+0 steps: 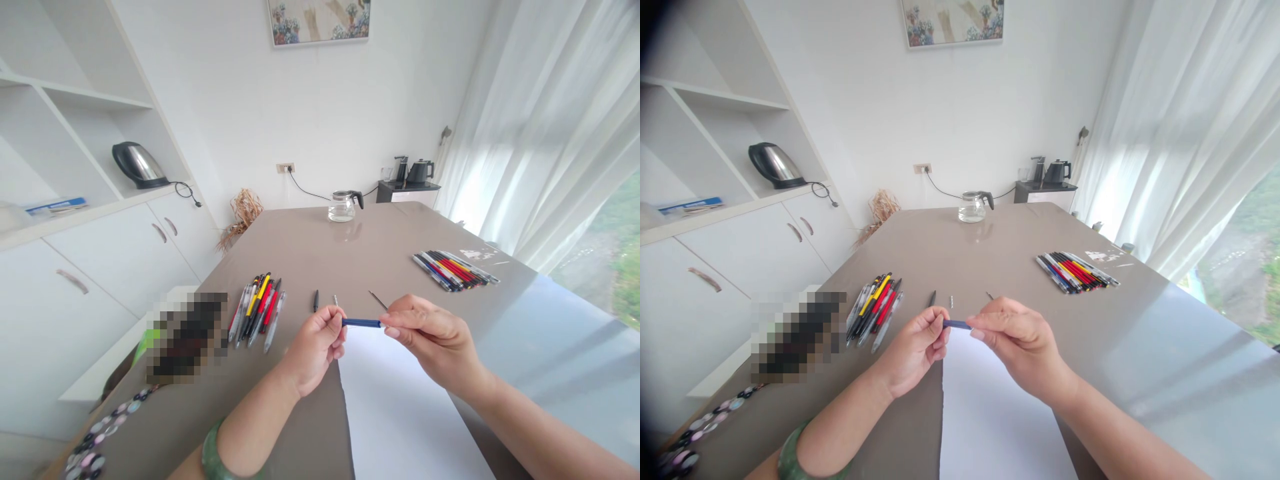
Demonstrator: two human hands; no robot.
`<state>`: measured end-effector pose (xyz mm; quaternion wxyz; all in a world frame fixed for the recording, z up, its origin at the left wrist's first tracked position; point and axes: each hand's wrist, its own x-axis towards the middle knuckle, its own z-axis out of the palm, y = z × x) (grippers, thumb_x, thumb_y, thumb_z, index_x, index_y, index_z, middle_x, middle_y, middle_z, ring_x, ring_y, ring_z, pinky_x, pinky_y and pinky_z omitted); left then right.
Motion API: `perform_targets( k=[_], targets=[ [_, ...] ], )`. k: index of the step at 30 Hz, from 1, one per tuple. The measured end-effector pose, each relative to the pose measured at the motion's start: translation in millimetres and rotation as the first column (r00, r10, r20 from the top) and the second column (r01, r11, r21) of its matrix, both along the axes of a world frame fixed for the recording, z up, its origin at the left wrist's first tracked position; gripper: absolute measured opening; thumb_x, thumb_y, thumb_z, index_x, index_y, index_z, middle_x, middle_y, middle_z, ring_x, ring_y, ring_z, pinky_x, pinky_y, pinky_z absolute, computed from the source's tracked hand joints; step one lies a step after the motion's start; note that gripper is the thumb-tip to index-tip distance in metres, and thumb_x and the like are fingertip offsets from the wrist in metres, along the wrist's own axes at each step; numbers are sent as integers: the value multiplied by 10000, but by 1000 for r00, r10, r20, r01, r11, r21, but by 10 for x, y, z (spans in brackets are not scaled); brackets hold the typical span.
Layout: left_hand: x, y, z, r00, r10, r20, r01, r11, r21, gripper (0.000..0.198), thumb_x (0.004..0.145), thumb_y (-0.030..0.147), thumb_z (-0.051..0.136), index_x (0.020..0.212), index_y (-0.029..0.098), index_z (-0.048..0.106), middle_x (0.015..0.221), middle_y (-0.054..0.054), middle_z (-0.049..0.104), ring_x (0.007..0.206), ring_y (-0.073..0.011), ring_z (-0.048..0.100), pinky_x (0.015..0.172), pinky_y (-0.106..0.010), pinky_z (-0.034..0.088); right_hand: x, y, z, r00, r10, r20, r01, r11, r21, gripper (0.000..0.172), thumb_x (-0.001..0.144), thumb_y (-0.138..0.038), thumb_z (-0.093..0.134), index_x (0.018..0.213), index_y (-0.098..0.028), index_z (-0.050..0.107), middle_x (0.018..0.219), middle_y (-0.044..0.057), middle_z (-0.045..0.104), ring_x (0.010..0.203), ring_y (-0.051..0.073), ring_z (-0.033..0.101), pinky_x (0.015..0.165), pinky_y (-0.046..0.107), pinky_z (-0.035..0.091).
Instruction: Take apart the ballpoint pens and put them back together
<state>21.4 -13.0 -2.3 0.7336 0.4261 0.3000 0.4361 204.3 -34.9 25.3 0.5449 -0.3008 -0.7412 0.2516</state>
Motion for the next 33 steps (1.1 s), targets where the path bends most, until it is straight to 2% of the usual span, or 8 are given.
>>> perform_targets(
  k=[14,19,23,27,33],
  targets=[
    [7,-13,0,1000,2,4,-2,1000,-10,223,752,384,543,725,176,468,577,38,389,521,-73,338,477,-199,261,-17,21,-56,999,-38,14,39,998,-53,285,738,-90,549,922,-285,646,702,20,559,641,130,531,559,269,432],
    [9,-17,-8,1000,-9,-27,9,1000,12,209,780,368,510,721,171,470,588,36,389,515,-68,319,474,-200,251,-6,40,-76,997,-42,62,43,999,-13,339,748,-93,536,1001,-304,615,732,20,550,645,124,524,561,261,427],
    [13,-33,-22,991,-47,-124,57,995,82,194,771,355,525,770,163,494,600,30,414,491,-58,307,467,-203,233,18,55,-72,988,-118,97,116,993,29,347,759,-92,517,1025,-298,602,741,25,551,643,123,517,564,260,419],
    [23,-68,-36,942,-104,-319,162,974,160,237,773,380,505,800,148,544,596,10,465,450,-52,299,460,-213,233,28,54,-76,979,-155,132,150,988,47,328,767,-94,504,1025,-272,600,727,28,551,630,121,511,550,253,410],
    [22,-74,-42,906,-31,-422,135,966,221,306,774,434,469,808,148,570,580,28,412,464,-60,302,455,-206,252,29,71,-107,960,-212,184,193,974,115,337,756,-122,528,1065,-249,573,687,16,535,566,105,479,507,238,394]
  ],
)
